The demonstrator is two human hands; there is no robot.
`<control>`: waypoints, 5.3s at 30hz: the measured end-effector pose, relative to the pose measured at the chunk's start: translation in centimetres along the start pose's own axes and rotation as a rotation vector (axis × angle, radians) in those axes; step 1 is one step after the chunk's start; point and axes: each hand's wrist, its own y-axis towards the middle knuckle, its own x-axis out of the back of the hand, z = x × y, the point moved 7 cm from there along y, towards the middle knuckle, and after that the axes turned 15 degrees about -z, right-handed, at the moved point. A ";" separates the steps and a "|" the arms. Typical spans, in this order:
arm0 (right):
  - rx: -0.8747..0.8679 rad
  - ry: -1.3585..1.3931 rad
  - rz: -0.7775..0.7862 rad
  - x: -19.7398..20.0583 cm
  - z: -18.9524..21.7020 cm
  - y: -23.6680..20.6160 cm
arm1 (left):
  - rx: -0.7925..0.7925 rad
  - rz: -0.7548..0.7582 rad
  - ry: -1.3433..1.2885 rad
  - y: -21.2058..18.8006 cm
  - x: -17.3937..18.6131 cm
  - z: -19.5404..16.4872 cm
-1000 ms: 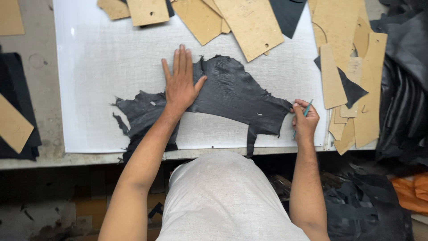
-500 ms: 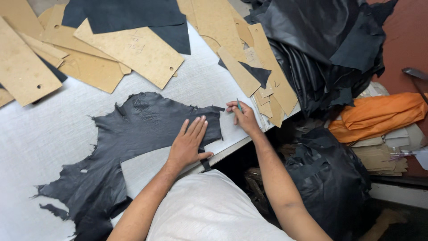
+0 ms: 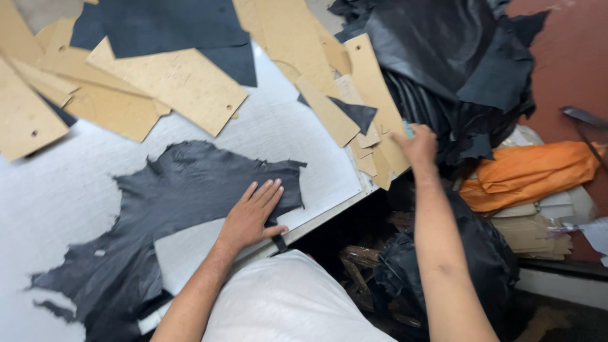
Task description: The person uses cardboard templates to cut shapes from black leather on a workbench. They place templates on the leather, trace around them with a utility knife, and remove the cut pieces, repeating the process with different templates.
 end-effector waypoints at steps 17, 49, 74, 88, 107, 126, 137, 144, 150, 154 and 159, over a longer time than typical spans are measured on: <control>-0.684 1.261 0.478 -5.1 15.9 -18.9 | 0.578 -0.099 -0.030 -19.1 7.7 7.8; -0.514 0.884 0.665 -9.6 18.0 -24.8 | 0.776 -0.321 0.329 -21.8 16.7 14.9; -0.179 0.475 0.305 -11.1 17.8 -15.1 | 0.818 -0.317 0.455 -20.8 13.5 14.4; -0.115 0.511 0.336 -10.9 19.5 -17.9 | 0.735 -0.404 0.536 -21.0 12.3 14.5; 0.114 0.463 0.176 -10.0 20.5 -17.2 | 0.772 -0.597 0.366 -23.9 16.7 14.7; 0.994 0.736 0.618 -8.1 50.0 -33.0 | 1.259 -0.702 0.154 -25.0 18.2 22.0; 1.117 0.590 0.551 -9.6 50.1 -34.2 | 1.333 -0.443 0.065 -24.1 17.2 23.3; 1.136 0.555 0.545 -10.3 49.9 -34.5 | 1.125 -0.859 0.373 -23.3 18.3 21.8; 1.155 0.544 0.540 -10.3 49.9 -34.9 | 1.065 -0.920 0.465 -23.2 18.7 21.9; 1.118 0.551 0.544 -9.4 49.9 -34.9 | 1.014 -0.894 0.475 -23.3 19.0 21.2; 1.046 0.605 0.583 -8.2 50.4 -34.6 | 0.969 -0.807 0.363 -23.9 19.0 20.7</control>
